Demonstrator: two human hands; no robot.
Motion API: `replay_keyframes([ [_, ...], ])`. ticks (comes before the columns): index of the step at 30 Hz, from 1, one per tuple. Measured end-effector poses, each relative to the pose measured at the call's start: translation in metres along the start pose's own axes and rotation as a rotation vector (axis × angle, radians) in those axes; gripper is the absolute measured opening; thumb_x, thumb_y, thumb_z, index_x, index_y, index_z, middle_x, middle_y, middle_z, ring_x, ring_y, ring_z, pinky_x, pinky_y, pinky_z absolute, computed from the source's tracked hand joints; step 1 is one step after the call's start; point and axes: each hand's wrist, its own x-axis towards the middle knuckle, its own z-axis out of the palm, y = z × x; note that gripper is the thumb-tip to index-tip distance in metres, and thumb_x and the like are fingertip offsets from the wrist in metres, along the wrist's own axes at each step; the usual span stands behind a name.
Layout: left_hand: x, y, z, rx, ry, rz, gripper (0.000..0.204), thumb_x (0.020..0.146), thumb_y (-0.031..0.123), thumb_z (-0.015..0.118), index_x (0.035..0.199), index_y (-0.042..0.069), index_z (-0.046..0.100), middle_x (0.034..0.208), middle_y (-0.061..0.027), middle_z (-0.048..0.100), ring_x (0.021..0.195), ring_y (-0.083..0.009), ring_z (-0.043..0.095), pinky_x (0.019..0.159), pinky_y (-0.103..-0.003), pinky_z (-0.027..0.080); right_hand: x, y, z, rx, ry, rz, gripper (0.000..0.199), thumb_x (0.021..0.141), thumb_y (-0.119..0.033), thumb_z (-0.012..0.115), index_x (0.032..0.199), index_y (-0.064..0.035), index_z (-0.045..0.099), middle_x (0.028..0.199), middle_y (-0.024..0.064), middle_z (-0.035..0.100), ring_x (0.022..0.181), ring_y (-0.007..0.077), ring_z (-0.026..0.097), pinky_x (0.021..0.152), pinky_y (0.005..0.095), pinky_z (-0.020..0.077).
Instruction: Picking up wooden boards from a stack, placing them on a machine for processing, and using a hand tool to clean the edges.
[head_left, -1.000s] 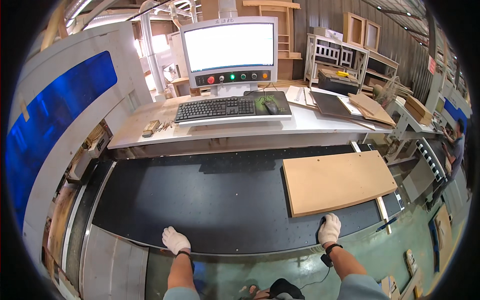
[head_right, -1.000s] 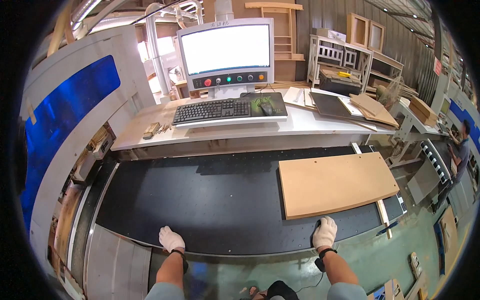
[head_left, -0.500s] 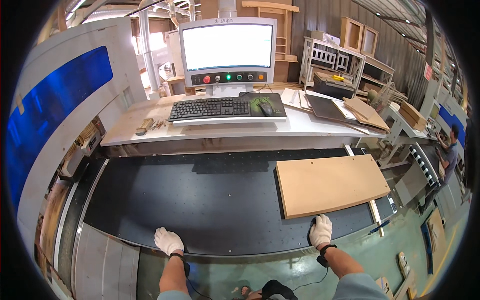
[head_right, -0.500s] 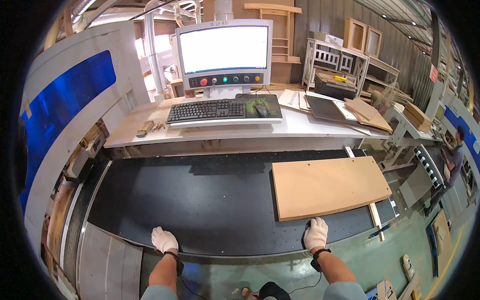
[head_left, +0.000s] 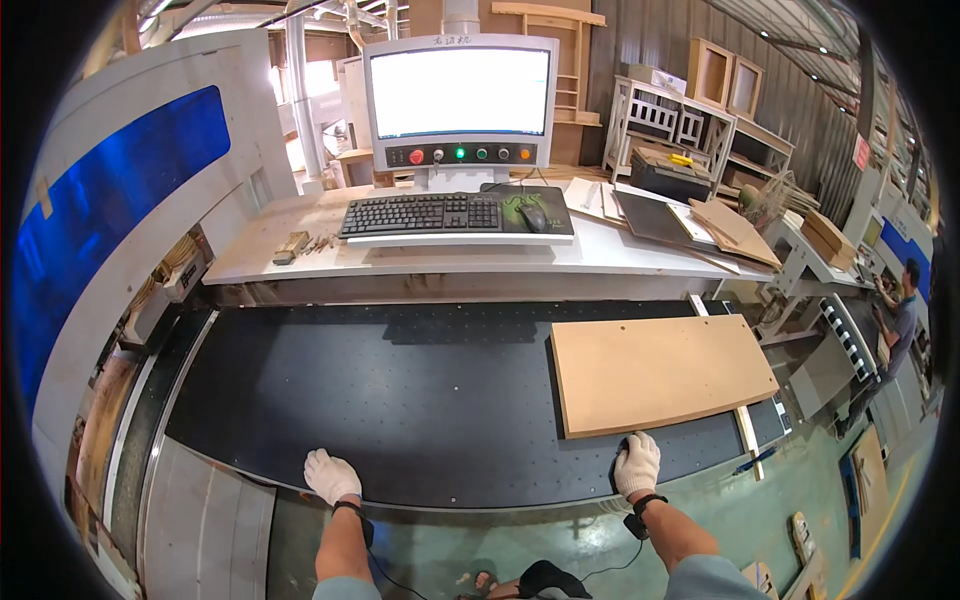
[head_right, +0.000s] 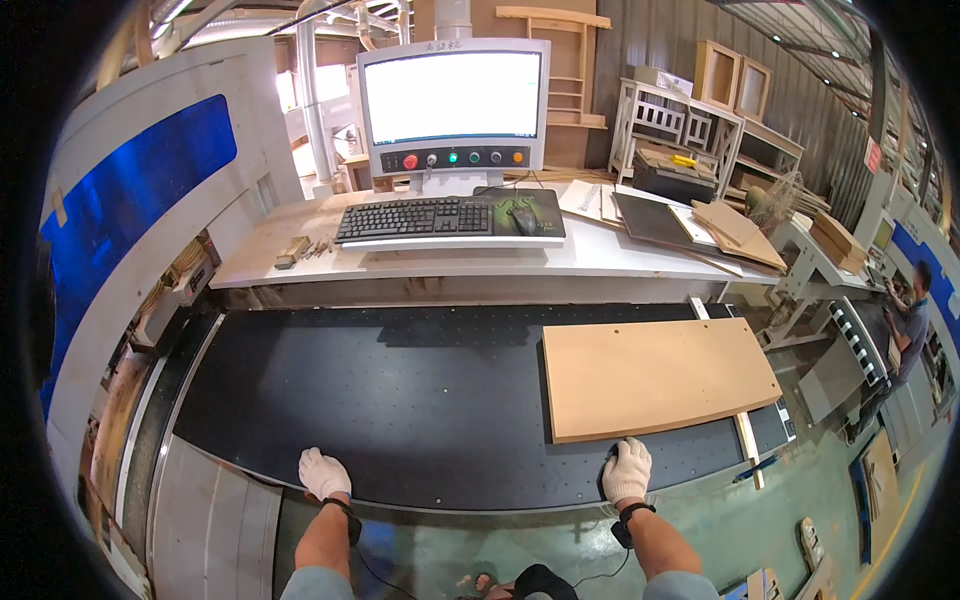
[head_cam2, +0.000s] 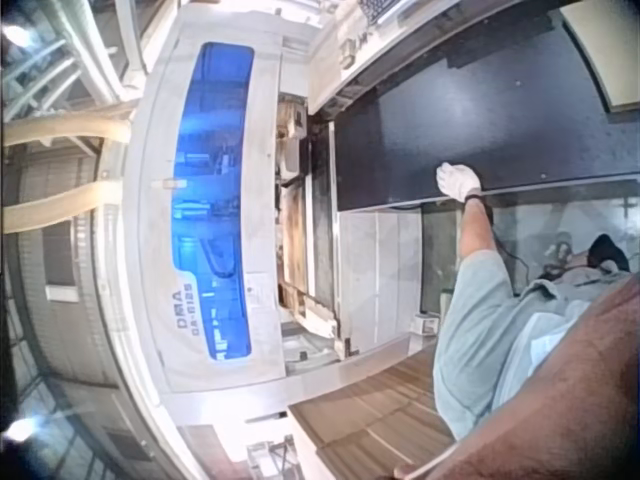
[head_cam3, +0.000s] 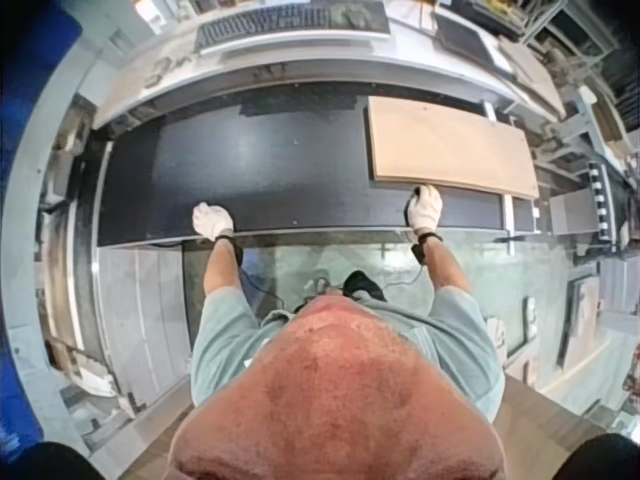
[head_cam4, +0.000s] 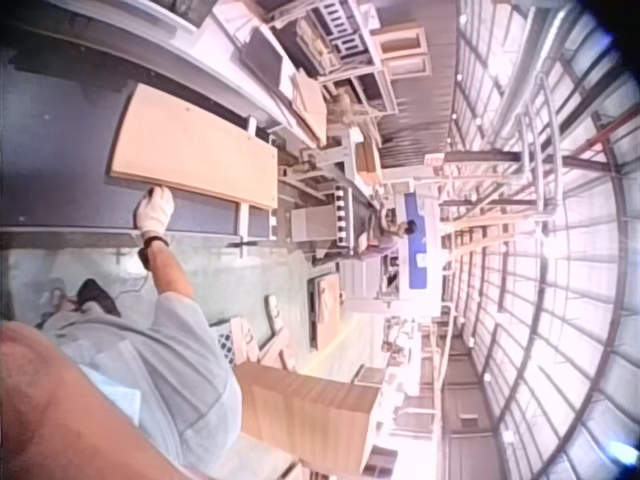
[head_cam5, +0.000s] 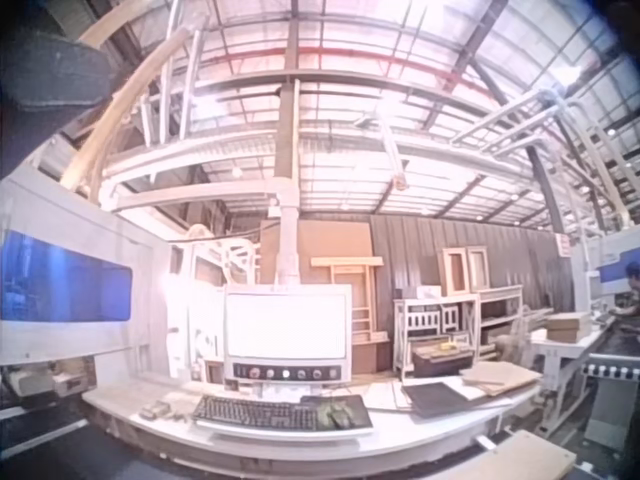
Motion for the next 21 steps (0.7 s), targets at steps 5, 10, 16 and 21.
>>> replay_keyframes([
  [5, -0.0030, -0.0029, 0.0002, -0.016, 0.033, 0.026, 0.021, 0.094, 0.014, 0.063, 0.113, 0.007, 0.067, 0.127, -0.0105, 0.064, 0.123, -0.0328, 0.060, 0.107, -0.046, 0.046, -0.0022, 0.0037, 0.0033, 0.001, -0.007, -0.009, 0.031, 0.087, -0.014, 0.066, 0.116, -0.0032, 0.065, 0.131, 0.0180, 0.063, 0.130, 0.0384, 0.055, 0.111, 0.0518, 0.0416],
  [10, -0.0034, -0.0001, -0.0033, -0.011, 0.033, 0.036, 0.022, 0.094, 0.015, 0.063, 0.114, 0.007, 0.067, 0.127, -0.0108, 0.064, 0.123, -0.0334, 0.059, 0.107, -0.046, 0.046, -0.0023, 0.0034, 0.0021, 0.001, -0.016, -0.007, 0.032, 0.087, -0.015, 0.066, 0.117, -0.0032, 0.065, 0.132, 0.0180, 0.063, 0.131, 0.0383, 0.055, 0.111, 0.0516, 0.0414],
  [16, -0.0018, -0.0005, -0.0040, -0.024, 0.002, 0.022, 0.024, 0.094, 0.015, 0.062, 0.116, 0.007, 0.066, 0.130, -0.0112, 0.063, 0.125, -0.0341, 0.058, 0.109, -0.046, 0.045, -0.0006, 0.0037, 0.0041, -0.003, -0.025, -0.001, 0.032, 0.087, -0.015, 0.066, 0.118, -0.0034, 0.064, 0.132, 0.0178, 0.063, 0.131, 0.0381, 0.054, 0.111, 0.0513, 0.0413],
  [21, -0.0005, -0.0013, -0.0032, -0.015, -0.037, 0.014, 0.025, 0.094, 0.015, 0.062, 0.117, 0.007, 0.066, 0.131, -0.0111, 0.063, 0.127, -0.0334, 0.057, 0.109, -0.046, 0.044, -0.0012, 0.0027, 0.0040, 0.008, -0.004, -0.011, 0.031, 0.088, -0.015, 0.066, 0.116, -0.0034, 0.065, 0.132, 0.0180, 0.063, 0.130, 0.0387, 0.055, 0.111, 0.0512, 0.0415],
])
